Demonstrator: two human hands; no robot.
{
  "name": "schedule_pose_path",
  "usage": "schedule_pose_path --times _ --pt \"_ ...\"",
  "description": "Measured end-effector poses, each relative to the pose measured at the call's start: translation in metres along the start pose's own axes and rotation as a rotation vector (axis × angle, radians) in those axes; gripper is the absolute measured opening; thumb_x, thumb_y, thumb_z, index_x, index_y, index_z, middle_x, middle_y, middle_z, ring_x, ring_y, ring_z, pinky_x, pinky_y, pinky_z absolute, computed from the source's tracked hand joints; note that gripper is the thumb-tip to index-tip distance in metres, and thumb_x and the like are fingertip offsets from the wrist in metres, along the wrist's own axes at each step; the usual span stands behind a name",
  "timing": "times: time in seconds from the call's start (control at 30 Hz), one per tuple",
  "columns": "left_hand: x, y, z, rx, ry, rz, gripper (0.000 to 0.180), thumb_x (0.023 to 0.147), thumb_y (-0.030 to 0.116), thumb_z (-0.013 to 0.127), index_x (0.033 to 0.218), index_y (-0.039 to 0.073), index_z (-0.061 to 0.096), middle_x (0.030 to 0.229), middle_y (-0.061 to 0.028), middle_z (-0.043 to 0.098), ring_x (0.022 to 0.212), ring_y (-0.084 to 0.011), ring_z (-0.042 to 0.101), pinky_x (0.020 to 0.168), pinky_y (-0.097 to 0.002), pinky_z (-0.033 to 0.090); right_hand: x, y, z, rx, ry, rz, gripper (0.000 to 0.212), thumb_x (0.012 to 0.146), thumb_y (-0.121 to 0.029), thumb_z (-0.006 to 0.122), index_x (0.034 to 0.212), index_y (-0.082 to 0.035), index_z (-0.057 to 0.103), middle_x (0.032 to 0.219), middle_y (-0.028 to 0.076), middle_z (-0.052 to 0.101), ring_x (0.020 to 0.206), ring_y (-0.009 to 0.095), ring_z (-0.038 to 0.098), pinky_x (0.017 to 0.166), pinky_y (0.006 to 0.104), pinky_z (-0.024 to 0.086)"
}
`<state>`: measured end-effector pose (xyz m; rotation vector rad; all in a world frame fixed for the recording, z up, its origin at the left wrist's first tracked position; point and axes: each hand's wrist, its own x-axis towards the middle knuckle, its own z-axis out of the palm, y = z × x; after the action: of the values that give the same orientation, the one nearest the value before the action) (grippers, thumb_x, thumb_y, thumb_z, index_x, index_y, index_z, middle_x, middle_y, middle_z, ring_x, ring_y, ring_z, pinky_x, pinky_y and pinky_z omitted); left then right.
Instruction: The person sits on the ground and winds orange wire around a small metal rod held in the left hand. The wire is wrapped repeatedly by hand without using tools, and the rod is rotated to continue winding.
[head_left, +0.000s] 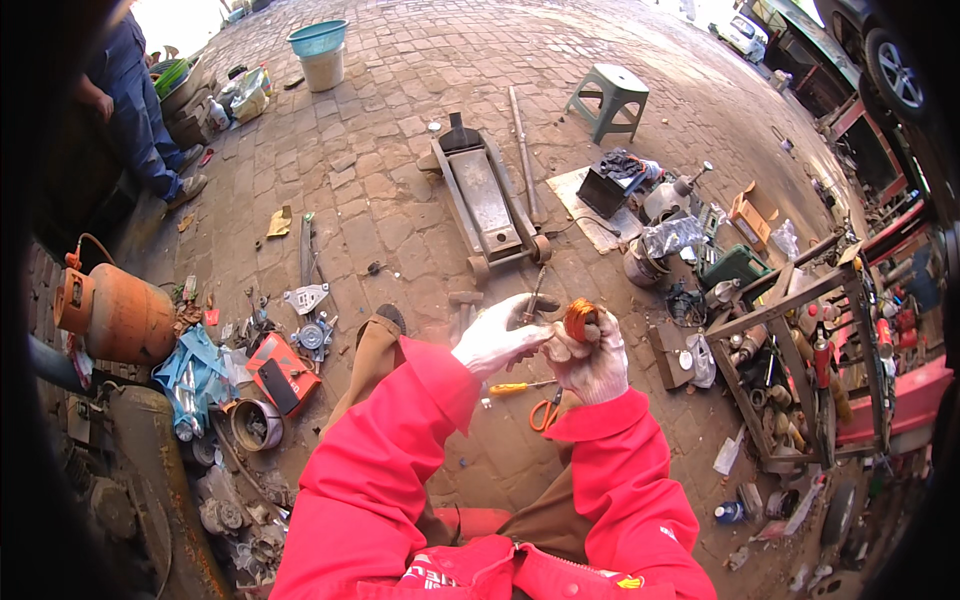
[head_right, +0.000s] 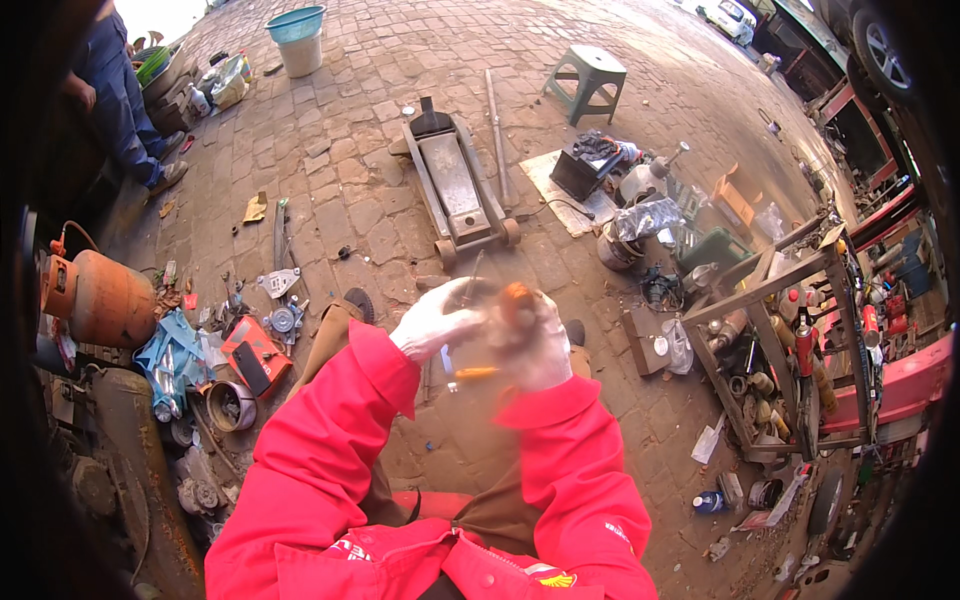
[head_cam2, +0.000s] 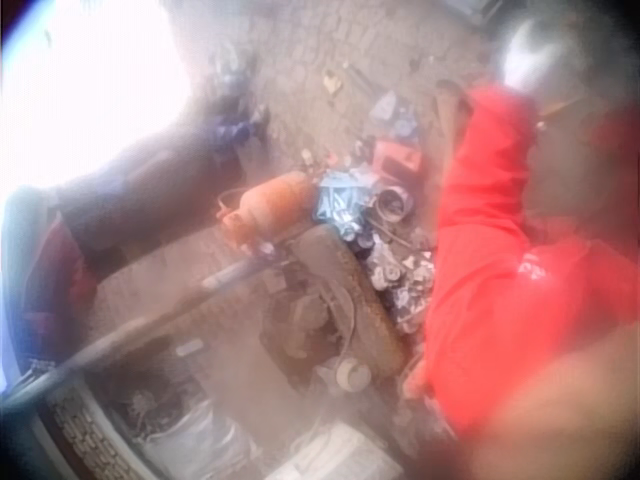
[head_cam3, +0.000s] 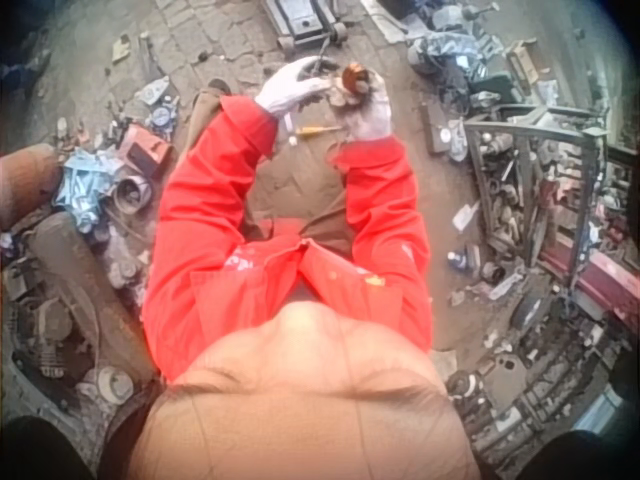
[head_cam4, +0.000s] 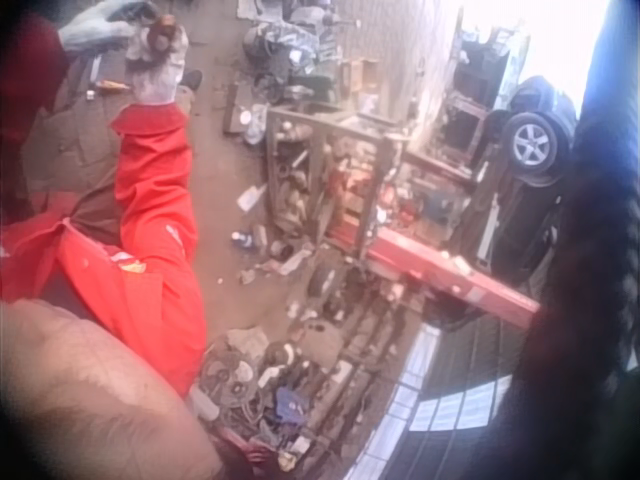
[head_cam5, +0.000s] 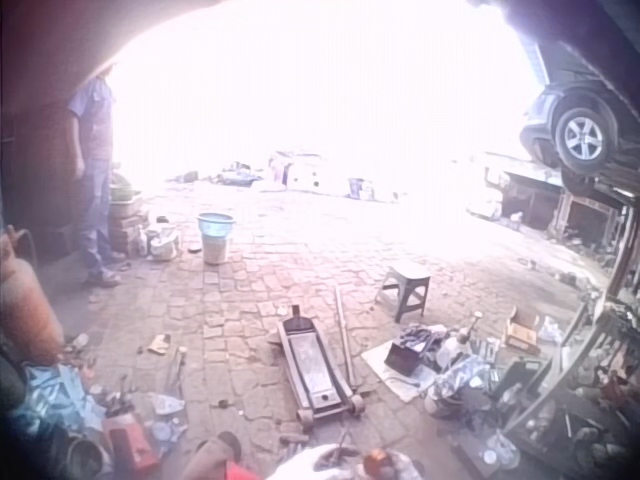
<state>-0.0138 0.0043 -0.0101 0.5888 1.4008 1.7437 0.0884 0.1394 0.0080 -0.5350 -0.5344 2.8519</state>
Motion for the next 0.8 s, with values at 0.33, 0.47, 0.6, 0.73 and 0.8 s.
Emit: schedule_pose_path --times 0.33,0.47,0.6,0.73,0.8 --pt "-0.003 -0.004 0.016 0.218 0.133 0.029 0.044 0.090 0.022 0.065 0.128 0.002 0.055 0.100 -0.0069 0.066 0.075 -0.0113 0.060 0.064 -0.0259 0.049 0.018 -0.001 -0.028 0.064 0.000 -0.110 0.023 0.094 -0.032 0.059 0.083 -0.011 0.056 0.060 -0.002 0.034 0.056 0.013 0.035 0.062 0.0324 0.037" --pt "-0.002 -0.019 0.022 0.329 0.184 0.154 0.049 0.086 0.023 0.069 0.126 0.000 0.056 0.123 -0.0177 0.061 0.113 -0.0257 0.061 0.096 -0.0350 0.049 0.021 -0.004 -0.030 0.114 0.073 -0.098 0.021 0.094 -0.030 0.059 0.091 -0.009 0.056 0.064 -0.001 0.038 0.055 0.013 0.036 0.059 0.0309 0.037" --pt "-0.004 -0.039 0.025 0.491 0.204 0.153 0.060 0.084 0.026 0.071 0.134 0.000 0.050 0.129 -0.0184 0.057 0.118 -0.0280 0.058 0.100 -0.0369 0.047 0.014 0.001 -0.022 0.006 0.154 -0.185 0.024 0.095 -0.029 0.059 0.101 -0.006 0.058 0.071 0.002 0.049 0.060 0.015 0.048 0.056 0.0317 0.044" --pt "0.006 -0.059 0.027 0.444 0.204 0.193 0.071 0.082 0.027 0.073 0.139 -0.003 0.042 0.132 -0.0207 0.054 0.120 -0.0292 0.057 0.101 -0.0372 0.046 0.014 0.007 -0.021 -0.211 0.273 -0.367 0.028 0.096 -0.029 0.059 0.109 -0.004 0.060 0.084 0.005 0.061 0.068 0.018 0.059 0.063 0.0323 0.053" --pt "0.010 -0.066 0.028 0.385 0.202 0.213 0.073 0.082 0.025 0.073 0.141 -0.003 0.039 0.132 -0.0207 0.054 0.119 -0.0282 0.057 0.101 -0.0365 0.047 0.015 0.010 -0.023 -0.290 0.330 -0.412 0.027 0.097 -0.027 0.059 0.111 -0.004 0.061 0.091 0.007 0.065 0.072 0.019 0.063 0.067 0.0320 0.056"
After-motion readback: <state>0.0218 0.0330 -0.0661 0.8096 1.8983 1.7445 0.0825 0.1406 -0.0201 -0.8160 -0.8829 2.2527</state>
